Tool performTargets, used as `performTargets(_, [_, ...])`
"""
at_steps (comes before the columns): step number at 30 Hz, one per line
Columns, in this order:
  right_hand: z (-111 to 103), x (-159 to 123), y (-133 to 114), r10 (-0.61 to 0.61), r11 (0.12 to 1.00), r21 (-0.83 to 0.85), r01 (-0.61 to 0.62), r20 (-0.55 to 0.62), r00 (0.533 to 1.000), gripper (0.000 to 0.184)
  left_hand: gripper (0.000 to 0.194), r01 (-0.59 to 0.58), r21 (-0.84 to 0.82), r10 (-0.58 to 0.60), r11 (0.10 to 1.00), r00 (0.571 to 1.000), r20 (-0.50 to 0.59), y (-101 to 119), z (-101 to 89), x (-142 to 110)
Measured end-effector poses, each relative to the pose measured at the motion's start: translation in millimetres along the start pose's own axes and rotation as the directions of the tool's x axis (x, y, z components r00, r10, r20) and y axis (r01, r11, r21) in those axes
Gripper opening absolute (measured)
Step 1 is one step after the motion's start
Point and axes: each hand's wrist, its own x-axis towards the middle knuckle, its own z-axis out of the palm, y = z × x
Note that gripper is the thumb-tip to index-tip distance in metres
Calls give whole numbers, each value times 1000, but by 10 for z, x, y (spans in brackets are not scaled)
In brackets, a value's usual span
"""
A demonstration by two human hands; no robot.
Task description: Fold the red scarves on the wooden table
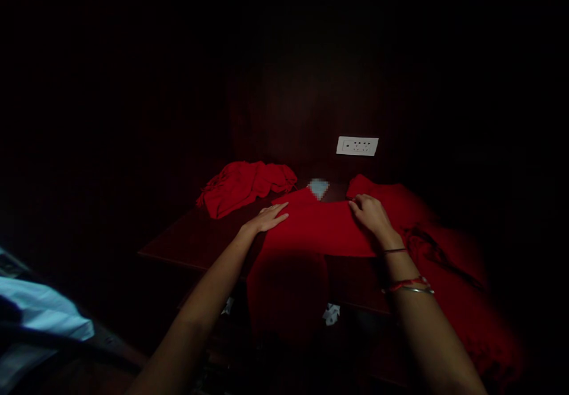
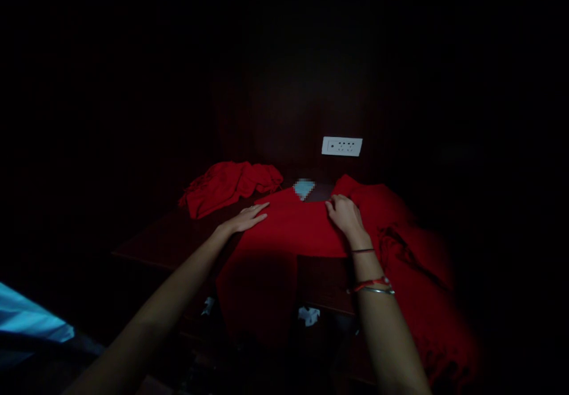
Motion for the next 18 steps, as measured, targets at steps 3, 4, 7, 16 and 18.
performTargets(3, [124,-38,-39,67,994,-97,-50,186,980,34,62,-3,4,3,1000,1000,13,9,-13,-5])
performTargets(4, [184,-57,-75,94,988,-138,-63,232,968,34,61,-9,12,9,1000,1000,11,25,-24,-15])
performTargets(7, [344,-113,-190,112,969,-242,-56,223,968,39,56,-83,63,87,995,995,-52,115,-65,-65])
performTargets(16, [299,-94,15,96,967,-253,-19,297,950,38,60,-238,46,227,970,958,177,299,43,-32])
performTargets(18, [151,-78,221,89,980,-201,-5,411,907,40,64,-239,52,227,970,957,181,273,55,-6])
